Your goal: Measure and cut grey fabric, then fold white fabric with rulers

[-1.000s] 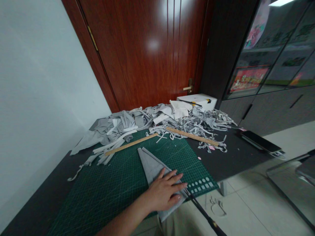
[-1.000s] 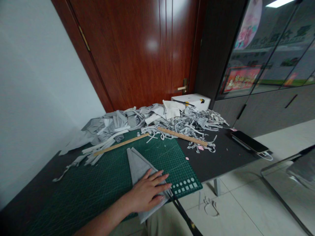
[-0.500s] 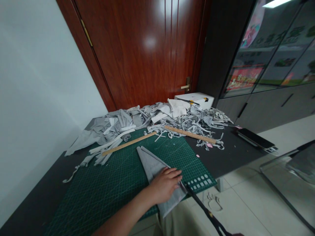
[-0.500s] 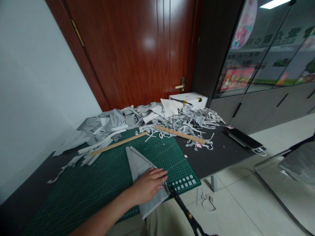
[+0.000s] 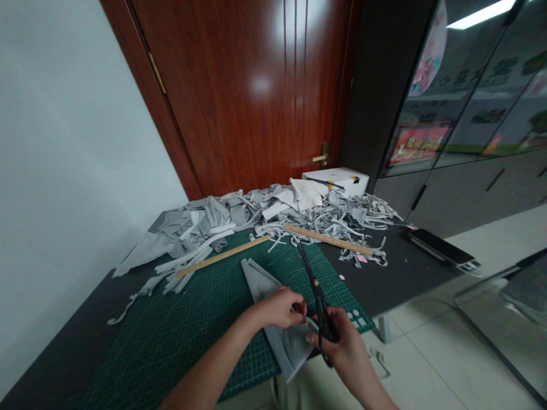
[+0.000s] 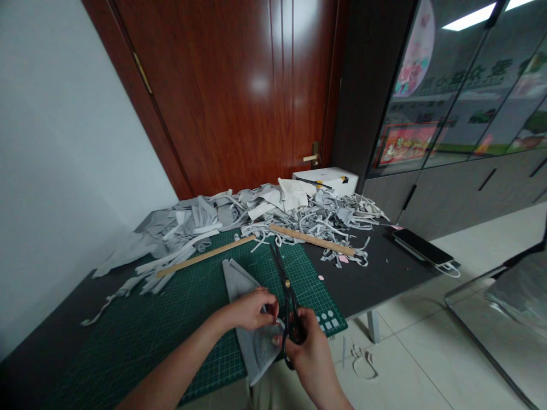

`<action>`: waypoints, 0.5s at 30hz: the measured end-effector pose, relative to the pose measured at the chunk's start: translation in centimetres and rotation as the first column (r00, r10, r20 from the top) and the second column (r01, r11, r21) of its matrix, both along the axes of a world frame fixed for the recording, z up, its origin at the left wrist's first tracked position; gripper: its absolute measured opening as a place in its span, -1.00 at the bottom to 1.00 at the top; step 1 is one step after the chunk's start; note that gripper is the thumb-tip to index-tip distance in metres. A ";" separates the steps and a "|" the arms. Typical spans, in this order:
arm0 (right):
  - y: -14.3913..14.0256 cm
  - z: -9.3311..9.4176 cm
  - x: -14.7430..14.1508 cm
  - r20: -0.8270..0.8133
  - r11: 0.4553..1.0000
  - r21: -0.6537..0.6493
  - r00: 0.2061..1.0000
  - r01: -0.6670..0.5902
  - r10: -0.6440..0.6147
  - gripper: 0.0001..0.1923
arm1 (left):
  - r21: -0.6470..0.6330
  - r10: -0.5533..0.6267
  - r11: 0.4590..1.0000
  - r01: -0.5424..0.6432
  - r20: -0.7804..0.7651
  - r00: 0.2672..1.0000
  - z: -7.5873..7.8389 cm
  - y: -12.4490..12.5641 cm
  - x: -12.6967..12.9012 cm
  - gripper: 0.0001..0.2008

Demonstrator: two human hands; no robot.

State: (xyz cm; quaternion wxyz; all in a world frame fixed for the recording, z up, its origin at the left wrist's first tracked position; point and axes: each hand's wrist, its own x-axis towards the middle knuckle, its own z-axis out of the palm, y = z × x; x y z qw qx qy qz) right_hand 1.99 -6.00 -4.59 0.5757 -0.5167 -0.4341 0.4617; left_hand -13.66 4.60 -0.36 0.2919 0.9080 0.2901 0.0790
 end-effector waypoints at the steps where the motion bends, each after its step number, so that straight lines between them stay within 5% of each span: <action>1: 0.9 0.4 -0.5 -0.019 0.999 0.030 0.999 -0.027 0.028 -0.67 | -0.016 -0.011 1.000 0.012 0.007 1.000 0.2 0.0 -0.2 -0.92; 4: 2.3 0.7 -1.6 -0.028 0.993 0.067 0.995 -0.093 0.095 -0.71 | -0.035 0.001 0.999 0.000 0.020 1.000 0.8 -0.5 -0.7 -0.84; 7: 2.3 0.1 -1.9 -0.054 0.995 0.033 0.994 -0.094 0.096 -0.70 | 0.028 0.253 0.965 -0.260 0.157 0.955 1.2 -2.7 -1.8 -0.76; 11: 1.3 -0.5 -2.3 -0.193 0.994 -0.092 0.981 -0.053 0.034 -0.65 | -0.067 0.721 0.643 -0.763 0.387 0.575 -0.4 -8.6 -4.5 -0.75; 12: 0.9 -0.5 -2.4 -0.223 0.991 -0.124 0.974 -0.050 0.021 -0.63 | -0.156 0.777 0.597 -0.787 0.358 0.518 -1.3 -10.2 -5.1 -0.73; 15: -0.2 -0.6 -3.0 -0.279 0.986 -0.162 0.960 -0.039 -0.008 -0.59 | -0.594 0.826 0.514 -0.619 0.150 0.543 -4.5 -14.3 -5.9 -0.56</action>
